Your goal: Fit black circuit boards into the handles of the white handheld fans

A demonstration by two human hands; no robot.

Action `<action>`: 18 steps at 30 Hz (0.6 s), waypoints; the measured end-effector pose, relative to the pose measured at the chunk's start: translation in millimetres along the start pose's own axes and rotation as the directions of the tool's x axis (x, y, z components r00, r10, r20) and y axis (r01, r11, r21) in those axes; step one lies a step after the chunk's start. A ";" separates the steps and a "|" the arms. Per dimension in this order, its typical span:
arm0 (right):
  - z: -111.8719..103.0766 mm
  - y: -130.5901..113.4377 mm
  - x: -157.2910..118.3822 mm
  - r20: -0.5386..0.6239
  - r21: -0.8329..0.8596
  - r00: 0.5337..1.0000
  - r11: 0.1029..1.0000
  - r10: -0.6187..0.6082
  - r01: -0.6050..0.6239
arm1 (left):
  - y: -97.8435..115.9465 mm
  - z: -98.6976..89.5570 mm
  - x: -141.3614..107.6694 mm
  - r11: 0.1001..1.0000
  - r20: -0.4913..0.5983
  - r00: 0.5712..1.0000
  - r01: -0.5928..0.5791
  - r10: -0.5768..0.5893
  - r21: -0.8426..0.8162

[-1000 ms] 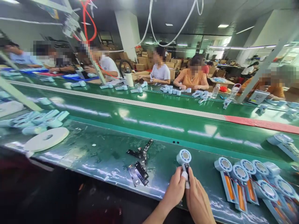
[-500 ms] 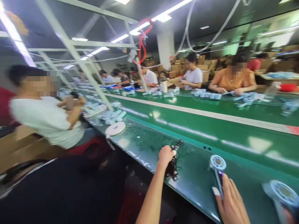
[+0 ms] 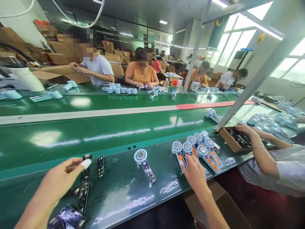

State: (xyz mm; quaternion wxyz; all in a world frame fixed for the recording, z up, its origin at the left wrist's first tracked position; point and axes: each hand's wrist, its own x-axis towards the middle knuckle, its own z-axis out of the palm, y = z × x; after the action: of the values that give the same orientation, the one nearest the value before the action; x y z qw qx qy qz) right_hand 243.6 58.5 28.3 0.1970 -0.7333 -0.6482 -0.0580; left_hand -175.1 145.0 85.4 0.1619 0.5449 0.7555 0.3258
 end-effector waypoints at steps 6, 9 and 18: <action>20.7 -40.5 -0.2 0.088 -0.101 0.996 0.995 0.031 -0.022 | 63.6 36.3 -53.8 0.888 0.334 0.938 0.070 0.097 -0.454; 21.2 -52.8 -20.0 0.107 0.009 0.994 1.000 0.011 -0.012 | 82.4 80.2 -111.7 0.798 0.515 0.823 0.135 0.239 -0.587; 2.7 -45.4 -23.2 0.071 0.436 0.990 0.896 -0.121 0.079 | 64.1 126.0 -169.5 0.822 0.536 0.829 0.189 0.159 -0.536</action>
State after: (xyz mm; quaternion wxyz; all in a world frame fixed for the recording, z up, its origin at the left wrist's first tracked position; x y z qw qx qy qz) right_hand 195.5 41.7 27.6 0.3199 -0.6390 -0.6905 0.1124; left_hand 6.4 39.9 16.9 0.5329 0.5358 0.5468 0.3605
